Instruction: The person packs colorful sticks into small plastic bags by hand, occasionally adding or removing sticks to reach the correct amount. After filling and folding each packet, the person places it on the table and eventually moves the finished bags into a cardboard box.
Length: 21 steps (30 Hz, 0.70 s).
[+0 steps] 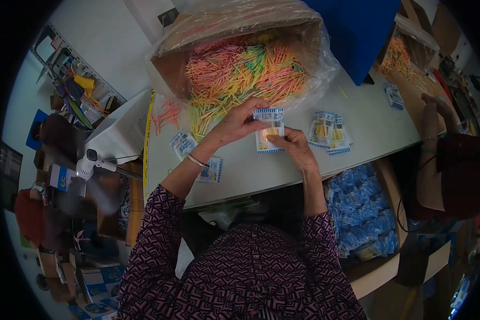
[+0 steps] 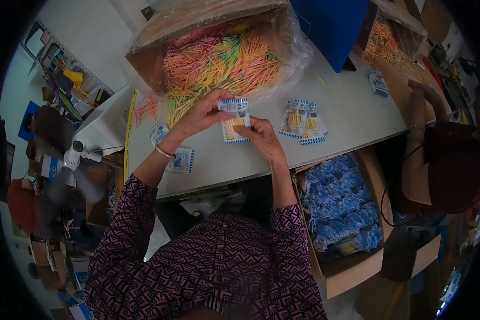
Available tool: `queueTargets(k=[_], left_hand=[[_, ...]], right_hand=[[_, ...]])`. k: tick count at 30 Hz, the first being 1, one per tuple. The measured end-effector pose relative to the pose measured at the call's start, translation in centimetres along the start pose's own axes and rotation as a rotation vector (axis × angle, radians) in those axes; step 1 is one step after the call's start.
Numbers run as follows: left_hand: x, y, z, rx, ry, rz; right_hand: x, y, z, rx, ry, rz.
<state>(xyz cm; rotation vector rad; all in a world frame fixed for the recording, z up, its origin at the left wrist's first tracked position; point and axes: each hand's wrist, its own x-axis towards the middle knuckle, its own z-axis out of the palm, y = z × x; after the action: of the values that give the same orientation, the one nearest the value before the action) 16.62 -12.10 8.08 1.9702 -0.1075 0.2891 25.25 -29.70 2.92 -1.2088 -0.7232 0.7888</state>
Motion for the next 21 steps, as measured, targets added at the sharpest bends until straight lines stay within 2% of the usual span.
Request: queueTargets(k=[2, 8, 14, 17, 19, 21], left_hand=[[-0.1, -0.2, 0.0, -0.08, -0.038, -0.055], [0.0, -0.1, 0.3, 0.007, -0.072, -0.119], [0.5, 2.0, -0.2, -0.083, 0.031, 0.046], [0.5, 2.0, -0.4, 0.052, -0.021, -0.032], [0.1, 2.7, -0.2, -0.163, 0.048, -0.201], [0.2, 2.3, -0.3, -0.138, 0.049, -0.208]], right_hand=[[-0.1, -0.1, -0.3, -0.014, 0.001, -0.013], [-0.3, -0.4, -0.6, -0.015, 0.017, -0.012], [-0.6, -1.2, -1.4, -0.078, -0.006, 0.011], [-0.8, -1.5, -1.4, -0.105, -0.074, 0.019], [-0.8, -1.2, -1.4, -0.105, -0.101, 0.054], [-0.8, -1.1, -1.6, -0.15, -0.106, 0.049]])
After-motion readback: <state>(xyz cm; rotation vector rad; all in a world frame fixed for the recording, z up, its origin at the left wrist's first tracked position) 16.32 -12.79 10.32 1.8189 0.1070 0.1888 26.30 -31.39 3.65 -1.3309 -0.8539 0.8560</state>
